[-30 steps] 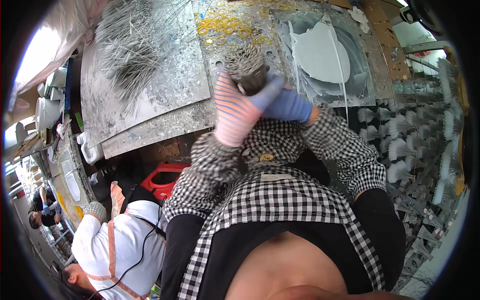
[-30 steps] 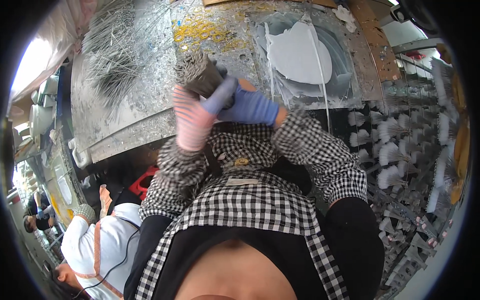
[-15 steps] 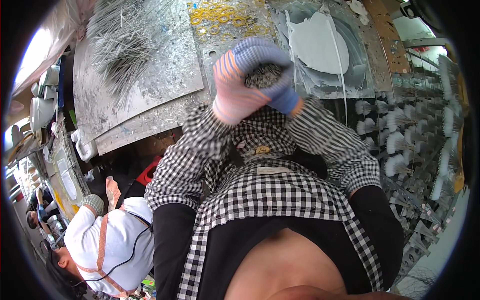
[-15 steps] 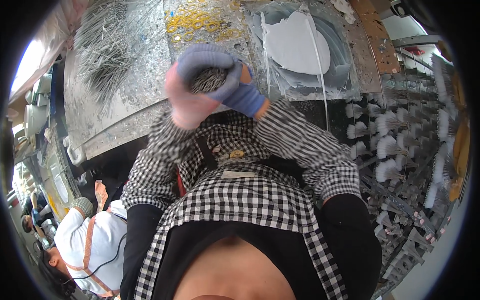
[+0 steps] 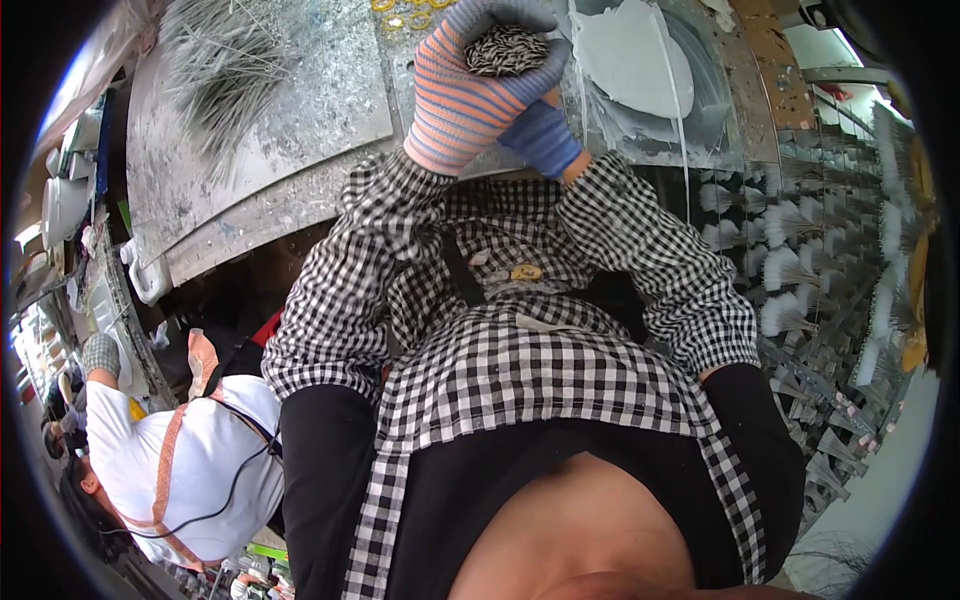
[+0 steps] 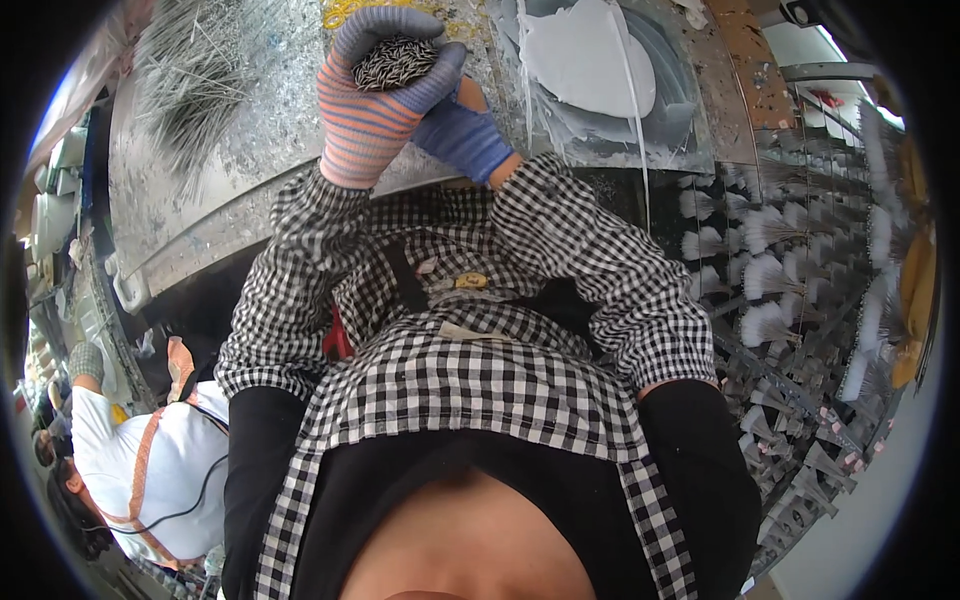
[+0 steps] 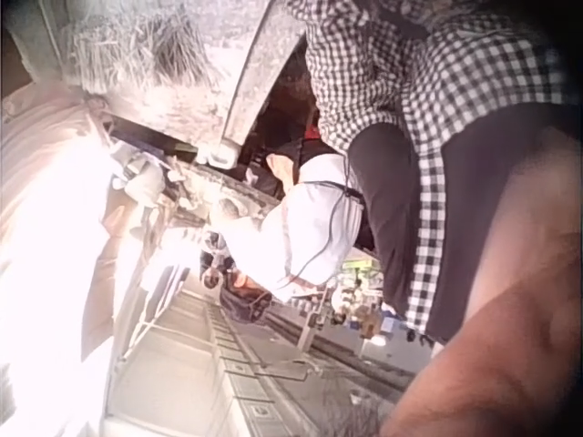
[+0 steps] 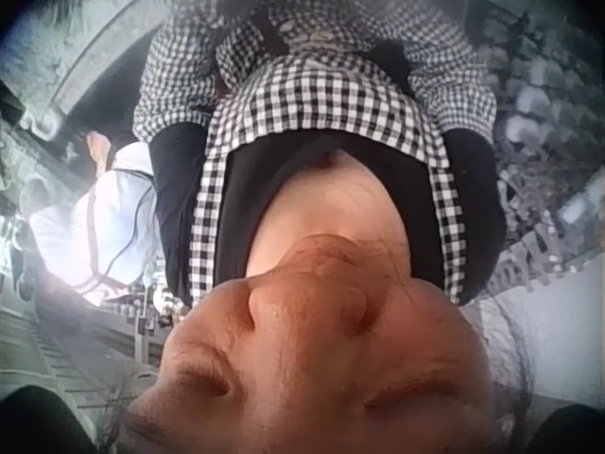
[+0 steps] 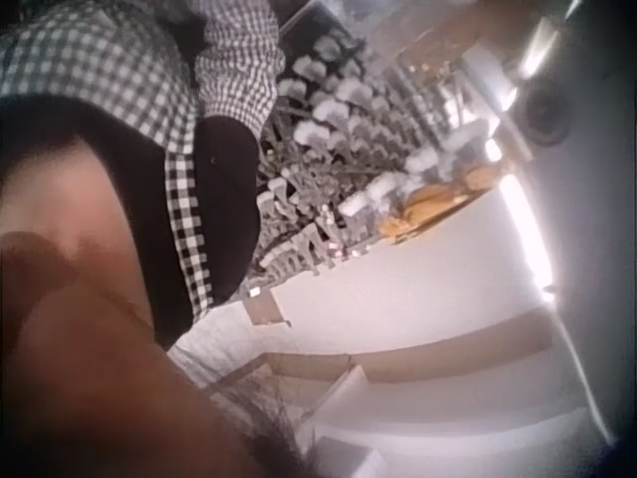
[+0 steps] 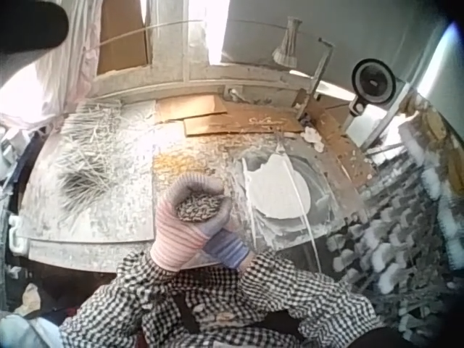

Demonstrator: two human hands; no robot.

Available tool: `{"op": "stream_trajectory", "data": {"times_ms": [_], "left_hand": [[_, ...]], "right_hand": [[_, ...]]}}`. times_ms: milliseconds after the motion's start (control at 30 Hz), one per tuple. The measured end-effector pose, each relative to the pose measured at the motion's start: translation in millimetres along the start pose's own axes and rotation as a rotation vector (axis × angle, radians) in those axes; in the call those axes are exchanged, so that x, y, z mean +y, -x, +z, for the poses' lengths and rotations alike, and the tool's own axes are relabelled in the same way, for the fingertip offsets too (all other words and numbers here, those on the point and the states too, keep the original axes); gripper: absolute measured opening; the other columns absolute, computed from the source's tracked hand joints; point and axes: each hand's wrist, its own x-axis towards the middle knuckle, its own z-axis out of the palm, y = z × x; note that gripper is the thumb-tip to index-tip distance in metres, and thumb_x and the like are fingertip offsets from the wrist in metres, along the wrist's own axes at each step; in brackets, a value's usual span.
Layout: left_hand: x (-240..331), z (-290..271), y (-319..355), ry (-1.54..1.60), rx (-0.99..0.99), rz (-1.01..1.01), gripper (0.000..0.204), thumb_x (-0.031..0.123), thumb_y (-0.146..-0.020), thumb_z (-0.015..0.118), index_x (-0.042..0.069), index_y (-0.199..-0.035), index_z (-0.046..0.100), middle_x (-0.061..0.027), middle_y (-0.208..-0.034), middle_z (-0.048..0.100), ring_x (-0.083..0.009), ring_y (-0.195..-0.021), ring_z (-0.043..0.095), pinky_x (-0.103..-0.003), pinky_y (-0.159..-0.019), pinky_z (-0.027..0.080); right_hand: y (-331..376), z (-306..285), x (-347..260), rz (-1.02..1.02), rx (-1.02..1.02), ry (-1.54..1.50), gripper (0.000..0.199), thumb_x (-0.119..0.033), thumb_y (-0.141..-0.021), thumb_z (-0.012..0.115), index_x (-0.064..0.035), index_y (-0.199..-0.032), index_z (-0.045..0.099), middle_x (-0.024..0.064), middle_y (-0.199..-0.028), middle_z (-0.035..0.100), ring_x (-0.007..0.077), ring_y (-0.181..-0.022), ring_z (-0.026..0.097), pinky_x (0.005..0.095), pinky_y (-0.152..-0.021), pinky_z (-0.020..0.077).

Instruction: Bundling and organizing wire bristles at an industrial assembly station.

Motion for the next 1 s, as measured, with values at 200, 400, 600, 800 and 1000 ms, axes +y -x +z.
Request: {"op": "stream_trajectory", "data": {"times_ms": [200, 400, 600, 800, 1000], "left_hand": [[-14.9, -0.6, 3.8, -0.233, 0.048, 0.104, 0.026, 0.001, -0.081, 0.081, 0.003, -0.103, 0.067, -0.0055, -0.097, 0.072, -0.0129, -0.093, 0.068, -0.028, -0.088, 0.055], [20.5, 1.5, -3.1, -0.192, -0.048, 0.0, 0.032, 0.005, -0.081, 0.082, 0.004, -0.109, 0.066, -0.0047, -0.101, 0.069, -0.0147, -0.1, 0.066, -0.031, -0.096, 0.053], [69.6, -2.8, -53.8, -0.827, -0.559, 0.565, 0.032, 0.022, -0.083, 0.075, 0.004, -0.109, 0.068, -0.0134, -0.099, 0.07, -0.0313, -0.096, 0.069, -0.039, -0.088, 0.056], [66.7, 5.8, -65.9, -1.211, -1.026, 0.224, 0.03, 0.03, -0.085, 0.07, 0.003, -0.099, 0.071, -0.0175, -0.096, 0.069, -0.0357, -0.089, 0.07, -0.047, -0.078, 0.056], [70.4, 1.4, -67.0, -1.052, -0.989, 0.359, 0.034, 0.03, -0.085, 0.071, 0.003, -0.106, 0.068, -0.0159, -0.091, 0.068, -0.037, -0.086, 0.07, -0.048, -0.072, 0.056]], "right_hand": [[-1.9, 2.2, 29.7, -0.298, -0.009, 0.274, 0.049, -0.044, -0.091, 0.069, -0.0123, -0.129, 0.063, 0.0131, -0.122, 0.069, 0.0323, -0.11, 0.065, 0.044, -0.1, 0.0521], [-33.4, -23.6, 2.9, -0.367, -0.227, 0.392, 0.041, -0.04, -0.094, 0.067, -0.0145, -0.125, 0.067, 0.0098, -0.118, 0.071, 0.0261, -0.105, 0.066, 0.0409, -0.094, 0.0556], [2.1, -12.1, 18.9, 0.009, 0.109, -0.9, 0.047, -0.043, -0.097, 0.065, -0.0086, -0.129, 0.062, 0.0074, -0.122, 0.067, 0.0221, -0.108, 0.065, 0.0371, -0.094, 0.057], [18.3, 0.4, 66.6, -0.433, 0.165, 0.222, 0.064, -0.043, -0.087, 0.081, -0.004, -0.132, 0.056, 0.0103, -0.123, 0.066, 0.0219, -0.112, 0.065, 0.0349, -0.096, 0.059], [10.2, 4.6, 52.5, -0.258, 0.076, -0.277, 0.07, -0.036, -0.083, 0.086, -0.0019, -0.133, 0.052, 0.0108, -0.123, 0.066, 0.0216, -0.113, 0.066, 0.0336, -0.097, 0.0588]]}}
